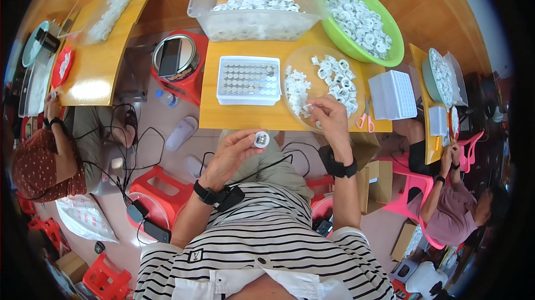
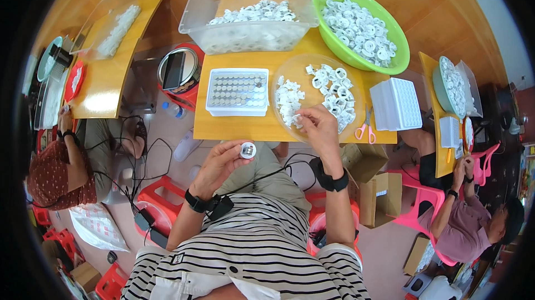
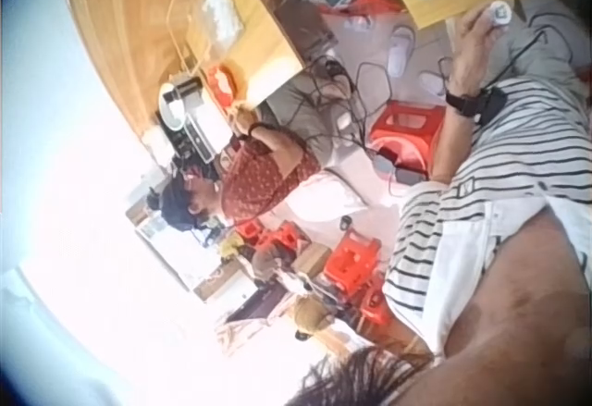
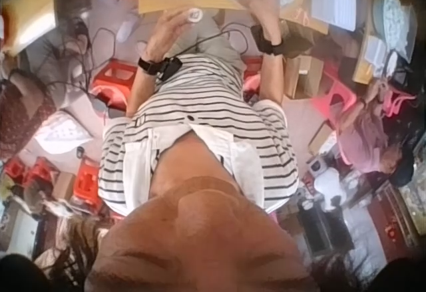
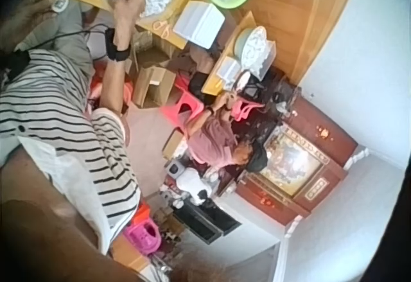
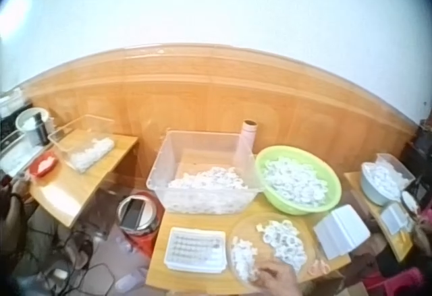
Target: Inspecting and assembling small white plastic shoe components on a production line.
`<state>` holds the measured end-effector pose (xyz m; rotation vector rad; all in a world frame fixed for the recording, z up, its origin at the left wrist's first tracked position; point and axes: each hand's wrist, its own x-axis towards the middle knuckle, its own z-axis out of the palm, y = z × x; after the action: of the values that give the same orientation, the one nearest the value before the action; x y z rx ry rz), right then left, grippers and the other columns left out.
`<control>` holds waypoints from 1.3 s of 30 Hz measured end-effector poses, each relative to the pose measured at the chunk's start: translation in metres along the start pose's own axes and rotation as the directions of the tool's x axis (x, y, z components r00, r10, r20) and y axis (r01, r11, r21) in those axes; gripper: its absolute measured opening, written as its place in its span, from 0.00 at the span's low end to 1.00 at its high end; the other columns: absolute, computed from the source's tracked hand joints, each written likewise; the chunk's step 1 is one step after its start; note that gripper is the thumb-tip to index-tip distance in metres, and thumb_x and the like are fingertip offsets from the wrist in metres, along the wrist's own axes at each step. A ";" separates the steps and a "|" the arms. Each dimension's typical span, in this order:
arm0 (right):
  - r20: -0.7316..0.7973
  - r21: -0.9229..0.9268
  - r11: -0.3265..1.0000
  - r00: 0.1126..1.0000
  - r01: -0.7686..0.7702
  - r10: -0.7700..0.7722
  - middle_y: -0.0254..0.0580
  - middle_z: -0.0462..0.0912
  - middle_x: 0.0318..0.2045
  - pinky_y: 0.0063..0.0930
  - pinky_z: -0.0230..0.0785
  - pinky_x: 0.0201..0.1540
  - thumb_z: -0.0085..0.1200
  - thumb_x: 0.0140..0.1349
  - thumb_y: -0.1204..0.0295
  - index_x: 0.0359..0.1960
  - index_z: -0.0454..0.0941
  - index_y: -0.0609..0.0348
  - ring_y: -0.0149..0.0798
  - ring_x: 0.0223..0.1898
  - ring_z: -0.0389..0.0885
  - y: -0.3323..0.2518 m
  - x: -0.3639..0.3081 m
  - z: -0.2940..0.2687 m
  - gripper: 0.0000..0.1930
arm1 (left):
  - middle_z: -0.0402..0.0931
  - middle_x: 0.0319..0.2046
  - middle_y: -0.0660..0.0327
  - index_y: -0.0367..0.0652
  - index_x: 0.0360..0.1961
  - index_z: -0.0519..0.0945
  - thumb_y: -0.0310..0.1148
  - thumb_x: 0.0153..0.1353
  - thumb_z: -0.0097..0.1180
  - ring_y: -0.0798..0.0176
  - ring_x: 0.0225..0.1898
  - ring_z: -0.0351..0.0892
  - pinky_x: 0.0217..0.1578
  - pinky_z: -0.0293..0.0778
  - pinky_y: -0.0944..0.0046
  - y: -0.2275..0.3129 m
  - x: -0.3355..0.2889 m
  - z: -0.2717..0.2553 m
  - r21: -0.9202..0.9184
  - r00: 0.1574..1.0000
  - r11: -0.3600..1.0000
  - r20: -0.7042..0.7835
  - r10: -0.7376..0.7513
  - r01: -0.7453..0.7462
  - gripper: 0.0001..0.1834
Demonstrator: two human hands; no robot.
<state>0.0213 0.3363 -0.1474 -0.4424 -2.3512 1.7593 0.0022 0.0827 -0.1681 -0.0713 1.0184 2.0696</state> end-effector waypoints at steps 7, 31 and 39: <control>0.186 0.184 0.982 0.982 -0.038 0.003 0.34 0.76 0.28 0.16 0.68 0.27 0.55 0.52 0.84 0.35 0.77 0.66 0.25 0.27 0.75 -0.052 -0.048 0.044 0.08 | 0.76 0.43 0.56 0.32 0.48 0.74 0.30 0.62 0.49 0.64 0.41 0.78 0.45 0.76 0.69 0.011 -0.006 0.016 -0.020 0.999 0.999 0.019 0.026 -0.026 0.15; 0.338 -0.200 0.907 0.895 0.370 -0.290 0.44 0.75 0.24 0.30 0.66 0.27 0.56 0.49 0.81 0.32 0.78 0.63 0.42 0.24 0.75 -0.075 -0.057 0.052 0.07 | 0.78 0.39 0.61 0.37 0.46 0.77 0.28 0.61 0.52 0.72 0.33 0.76 0.35 0.73 0.73 0.008 -0.016 0.016 0.143 0.994 0.984 0.013 0.104 -0.105 0.13; 0.357 -0.219 0.892 0.883 0.395 -0.303 0.45 0.75 0.25 0.32 0.67 0.29 0.55 0.49 0.81 0.31 0.78 0.63 0.46 0.26 0.76 -0.073 -0.056 0.053 0.07 | 0.78 0.38 0.62 0.37 0.46 0.77 0.28 0.61 0.52 0.72 0.32 0.75 0.35 0.73 0.73 0.007 -0.014 0.012 0.149 0.995 0.984 0.020 0.098 -0.100 0.13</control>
<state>0.0475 0.2502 -0.0904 0.2519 -2.6995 1.4094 0.0100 0.0795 -0.1500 0.0704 1.1880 2.0724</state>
